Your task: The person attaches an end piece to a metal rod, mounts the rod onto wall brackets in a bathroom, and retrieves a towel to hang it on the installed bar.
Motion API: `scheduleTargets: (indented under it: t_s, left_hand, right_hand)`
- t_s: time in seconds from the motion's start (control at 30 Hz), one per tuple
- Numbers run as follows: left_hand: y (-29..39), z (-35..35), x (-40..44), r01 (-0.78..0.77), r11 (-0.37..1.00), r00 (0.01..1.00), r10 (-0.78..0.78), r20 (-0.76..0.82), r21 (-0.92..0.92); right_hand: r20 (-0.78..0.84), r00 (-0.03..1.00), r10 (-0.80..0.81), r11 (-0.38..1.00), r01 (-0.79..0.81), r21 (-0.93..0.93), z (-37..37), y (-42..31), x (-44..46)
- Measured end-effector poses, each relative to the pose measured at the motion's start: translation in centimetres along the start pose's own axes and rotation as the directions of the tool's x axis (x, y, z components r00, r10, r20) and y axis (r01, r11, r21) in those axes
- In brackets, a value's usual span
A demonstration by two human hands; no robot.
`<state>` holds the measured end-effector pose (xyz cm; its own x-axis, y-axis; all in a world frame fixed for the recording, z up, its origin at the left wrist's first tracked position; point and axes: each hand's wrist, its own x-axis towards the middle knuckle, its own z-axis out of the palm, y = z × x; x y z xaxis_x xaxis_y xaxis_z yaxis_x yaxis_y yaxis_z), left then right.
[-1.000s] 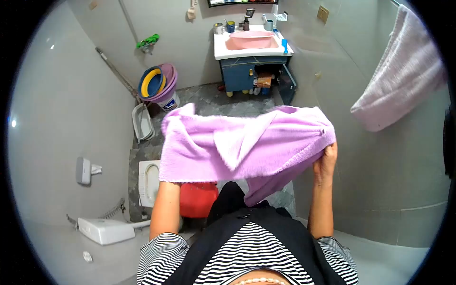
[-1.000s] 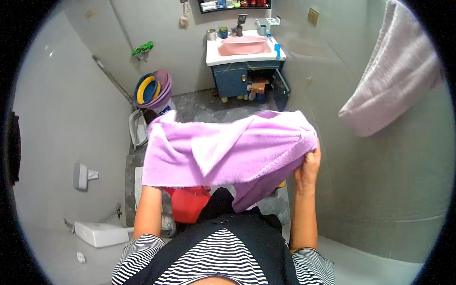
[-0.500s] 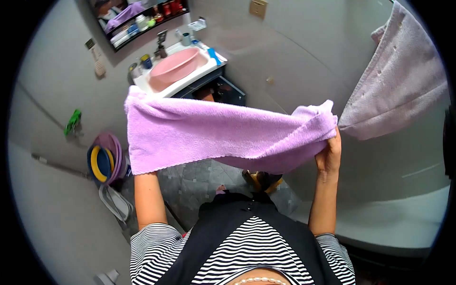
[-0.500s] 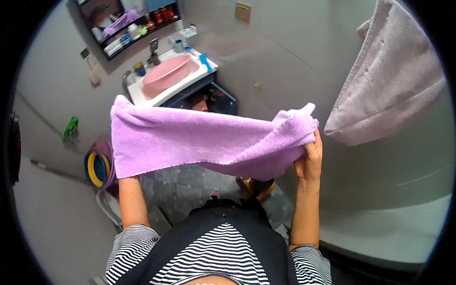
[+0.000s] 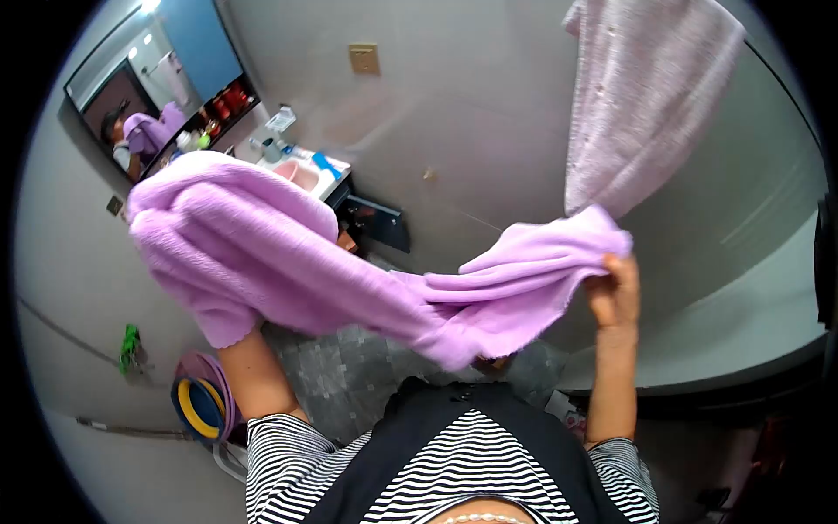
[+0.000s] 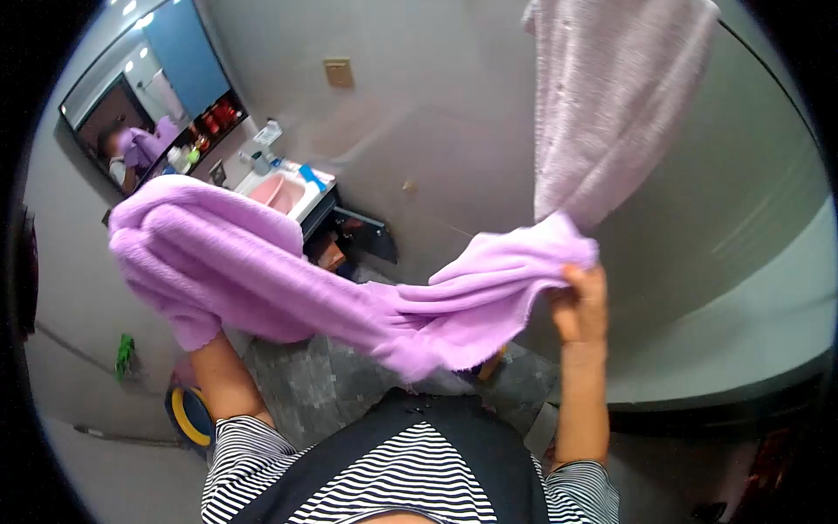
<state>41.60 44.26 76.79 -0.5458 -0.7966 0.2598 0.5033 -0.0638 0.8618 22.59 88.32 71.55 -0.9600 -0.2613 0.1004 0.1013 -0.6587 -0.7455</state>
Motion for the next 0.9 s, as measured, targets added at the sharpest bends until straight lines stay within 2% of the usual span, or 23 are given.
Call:
scheduleTargets:
  t_s: [0.03,0.07,0.1,0.13,0.17,0.2,0.23,0.37,0.47,0.6,0.9]
  left_hand:
    - [-0.1,0.2,0.2,-0.001,1.0,1.0,0.001,0.005,0.014]
    - [-0.1,0.5,0.4,-0.005,1.0,1.0,0.005,0.011,0.025]
    - [-0.2,0.8,0.6,-0.007,0.999,1.0,0.006,0.019,0.037]
    - [-0.4,1.0,0.9,-0.009,0.999,1.0,0.008,0.022,0.046]
    - [-0.4,1.1,0.9,-0.008,0.998,0.999,0.006,0.034,0.056]
    - [-0.6,1.1,1.2,-0.01,0.997,0.999,0.007,0.034,0.07]
    - [-0.9,1.1,1.2,-0.01,0.997,0.999,0.007,0.04,0.072]
    - [-1.7,2.5,2.1,-0.017,0.994,0.998,0.01,0.068,0.107]
    - [-2.1,3.2,2.8,-0.022,0.991,0.996,0.01,0.091,0.129]
    - [-3.0,4.2,4.0,-0.039,0.988,0.992,0.02,0.127,0.147]
    - [-4.9,6.3,6.5,-0.082,0.974,0.98,0.041,0.193,0.211]
  right_hand:
    - [-0.113,0.984,-0.135,0.991,0.136,0.006,-2.3,-2.8,-0.2]
    - [-0.26,0.913,-0.315,0.946,0.324,-0.009,-1.1,-6.6,-1.1]
    - [-0.38,0.773,-0.507,0.849,0.524,-0.067,-2.1,-10.1,-1.5]
    - [-0.297,0.624,-0.723,0.682,0.713,-0.163,-1.7,-12.5,-2.7]
    - [-0.328,0.539,-0.776,0.617,0.756,-0.218,-3.3,-13.0,-3.9]
    - [-0.349,0.489,-0.799,0.587,0.76,-0.279,-4.9,-12.7,-5.3]
    - [-0.368,0.506,-0.78,0.618,0.714,-0.329,-6.0,-11.6,-6.8]
    - [-0.402,0.717,-0.569,0.815,0.425,-0.394,-8.5,-5.2,-11.9]
    - [-0.394,0.772,-0.499,0.846,0.335,-0.415,-8.7,-3.5,-13.9]
    - [-0.417,0.742,-0.524,0.828,0.33,-0.454,-9.3,-4.1,-15.2]
    - [-0.405,0.608,-0.683,0.698,0.38,-0.606,-8.2,-9.2,-16.8]
